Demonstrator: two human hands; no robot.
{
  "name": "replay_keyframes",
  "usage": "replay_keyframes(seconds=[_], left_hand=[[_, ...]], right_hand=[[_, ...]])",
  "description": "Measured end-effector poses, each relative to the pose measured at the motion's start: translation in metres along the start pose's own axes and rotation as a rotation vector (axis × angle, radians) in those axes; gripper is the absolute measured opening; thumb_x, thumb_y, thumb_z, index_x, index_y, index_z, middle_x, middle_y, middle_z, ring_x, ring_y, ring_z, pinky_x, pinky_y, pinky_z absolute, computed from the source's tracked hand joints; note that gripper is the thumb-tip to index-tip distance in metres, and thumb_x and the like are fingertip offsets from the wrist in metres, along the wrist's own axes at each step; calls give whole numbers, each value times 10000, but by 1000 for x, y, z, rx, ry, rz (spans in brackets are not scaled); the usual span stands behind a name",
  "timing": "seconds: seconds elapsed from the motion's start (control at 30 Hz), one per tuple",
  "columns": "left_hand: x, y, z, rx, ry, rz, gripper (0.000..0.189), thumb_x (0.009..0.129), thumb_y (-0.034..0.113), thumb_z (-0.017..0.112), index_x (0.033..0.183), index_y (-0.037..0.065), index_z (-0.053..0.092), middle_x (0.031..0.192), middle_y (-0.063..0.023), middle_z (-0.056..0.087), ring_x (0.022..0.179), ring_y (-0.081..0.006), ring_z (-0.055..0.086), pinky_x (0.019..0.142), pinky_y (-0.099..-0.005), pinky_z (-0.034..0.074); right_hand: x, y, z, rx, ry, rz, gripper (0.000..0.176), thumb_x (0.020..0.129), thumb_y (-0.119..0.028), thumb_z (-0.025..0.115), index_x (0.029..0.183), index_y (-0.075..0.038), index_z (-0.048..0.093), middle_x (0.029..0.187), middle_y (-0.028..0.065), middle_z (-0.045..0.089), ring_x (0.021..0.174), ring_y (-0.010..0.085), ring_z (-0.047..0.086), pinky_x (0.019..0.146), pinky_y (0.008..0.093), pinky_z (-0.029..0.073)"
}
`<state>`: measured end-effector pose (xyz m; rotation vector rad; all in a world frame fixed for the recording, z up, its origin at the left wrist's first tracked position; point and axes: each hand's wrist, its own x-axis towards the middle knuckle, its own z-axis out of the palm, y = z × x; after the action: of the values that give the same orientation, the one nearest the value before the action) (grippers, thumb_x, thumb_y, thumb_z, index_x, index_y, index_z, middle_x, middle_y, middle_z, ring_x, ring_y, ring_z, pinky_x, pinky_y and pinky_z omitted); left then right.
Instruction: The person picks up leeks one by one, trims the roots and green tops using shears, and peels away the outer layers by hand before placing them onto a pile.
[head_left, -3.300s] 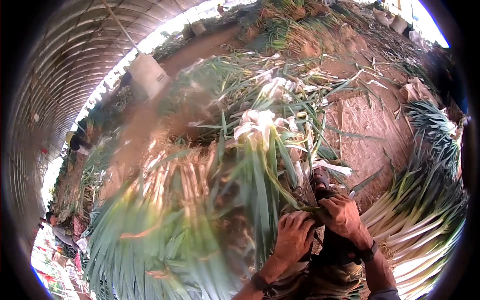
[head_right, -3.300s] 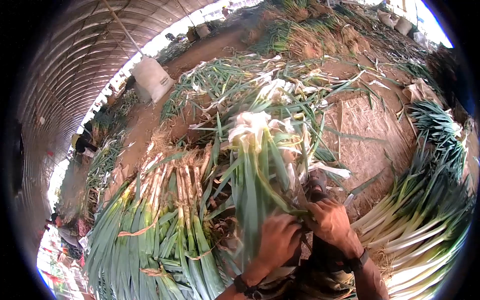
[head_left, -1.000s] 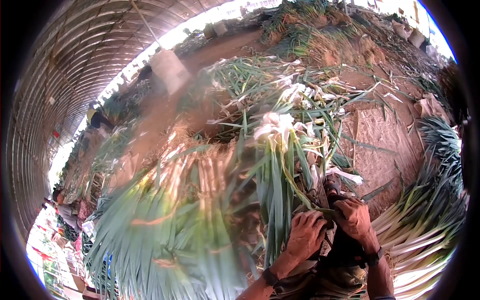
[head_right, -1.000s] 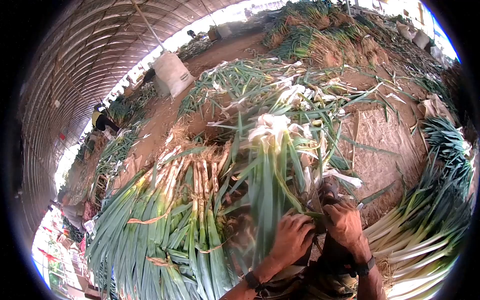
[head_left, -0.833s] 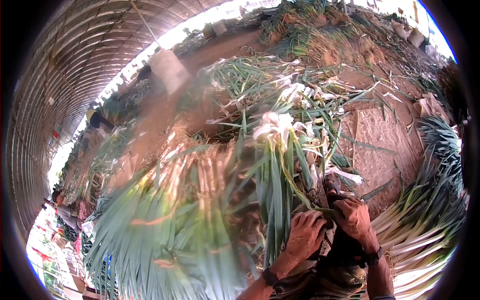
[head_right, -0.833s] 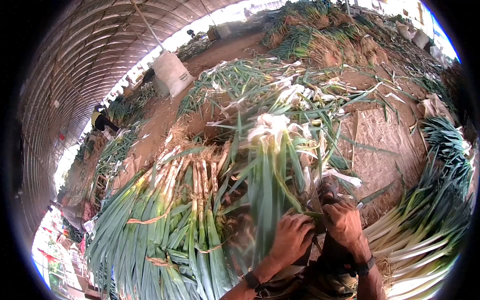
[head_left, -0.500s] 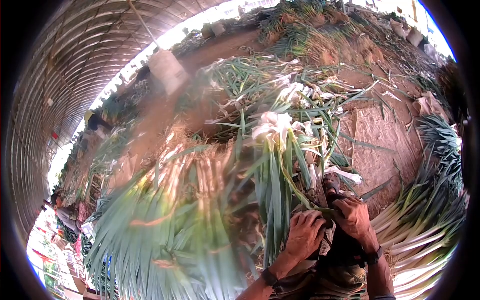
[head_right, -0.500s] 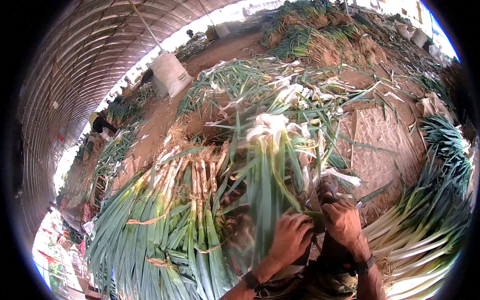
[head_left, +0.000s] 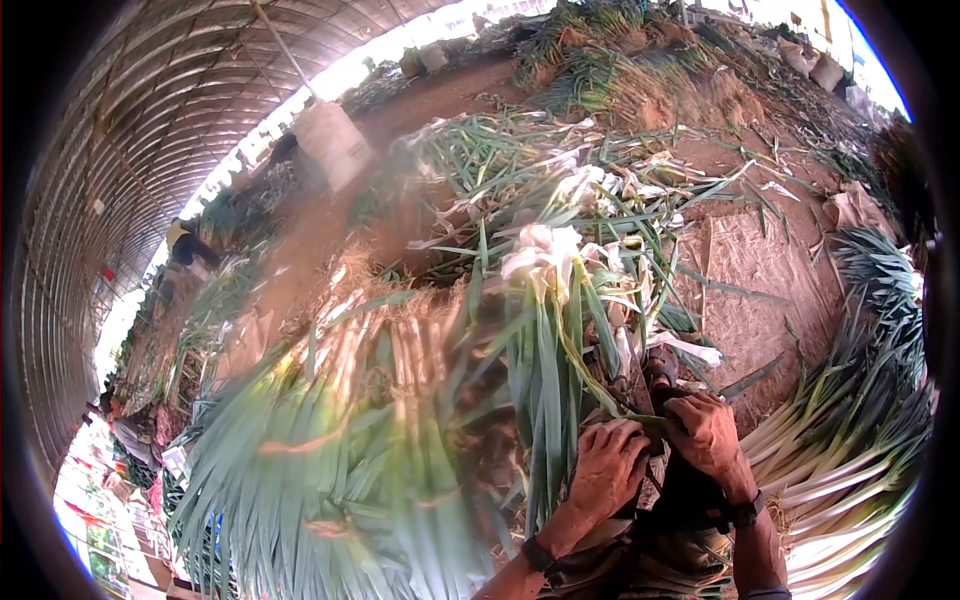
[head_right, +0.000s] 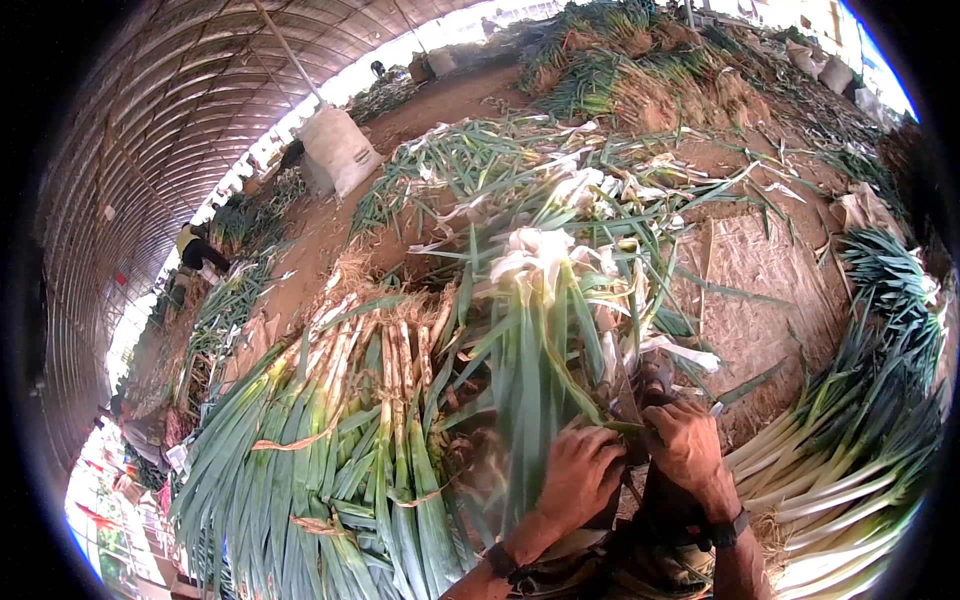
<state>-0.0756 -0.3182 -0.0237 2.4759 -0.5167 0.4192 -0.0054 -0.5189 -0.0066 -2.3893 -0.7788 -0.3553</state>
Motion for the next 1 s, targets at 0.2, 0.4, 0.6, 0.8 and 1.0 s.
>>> replay_keyframes(seconds=[0.2, 0.4, 0.6, 0.8, 1.0], left_hand=[[0, -1, -1, 23, 5, 14, 267, 912, 191, 695, 1157, 87, 675, 1280, -78, 563, 1260, -271, 500, 1093, -437, 348], [1, 0, -3, 30, 6, 19, 260, 912, 193, 696, 1149, 86, 676, 1265, -79, 575, 1246, -274, 511, 1092, -433, 351], [1, 0, -3, 37, 6, 15, 258, 913, 198, 697, 1146, 90, 677, 1267, -79, 577, 1247, -271, 512, 1092, -431, 350], [0, 0, -3, 41, 5, 19, 262, 912, 205, 696, 1148, 93, 677, 1276, -77, 572, 1244, -269, 509, 1094, -430, 347], [0, -1, -1, -15, -5, 8, 301, 864, 159, 737, 1144, 84, 654, 1300, -76, 551, 1270, -307, 496, 1137, -498, 346]], right_hand=[[1, -3, -4, -10, -9, -7, 233, 797, -138, 762, 999, -48, 687, 882, 144, 699, 836, 373, 669, 746, 462, 525], [2, -2, -4, 0, -4, -14, 219, 801, -134, 757, 991, -48, 687, 883, 140, 696, 839, 372, 667, 749, 462, 524], [2, -3, -5, -5, -4, -17, 208, 800, -133, 751, 976, -47, 682, 879, 133, 692, 841, 367, 666, 757, 461, 527], [2, -3, -5, -6, -8, -13, 203, 800, -130, 748, 971, -45, 678, 878, 128, 691, 844, 364, 665, 763, 459, 528], [2, -2, -4, 15, 15, -20, 223, 790, -129, 764, 977, -40, 680, 875, 143, 693, 836, 375, 664, 761, 458, 526]])
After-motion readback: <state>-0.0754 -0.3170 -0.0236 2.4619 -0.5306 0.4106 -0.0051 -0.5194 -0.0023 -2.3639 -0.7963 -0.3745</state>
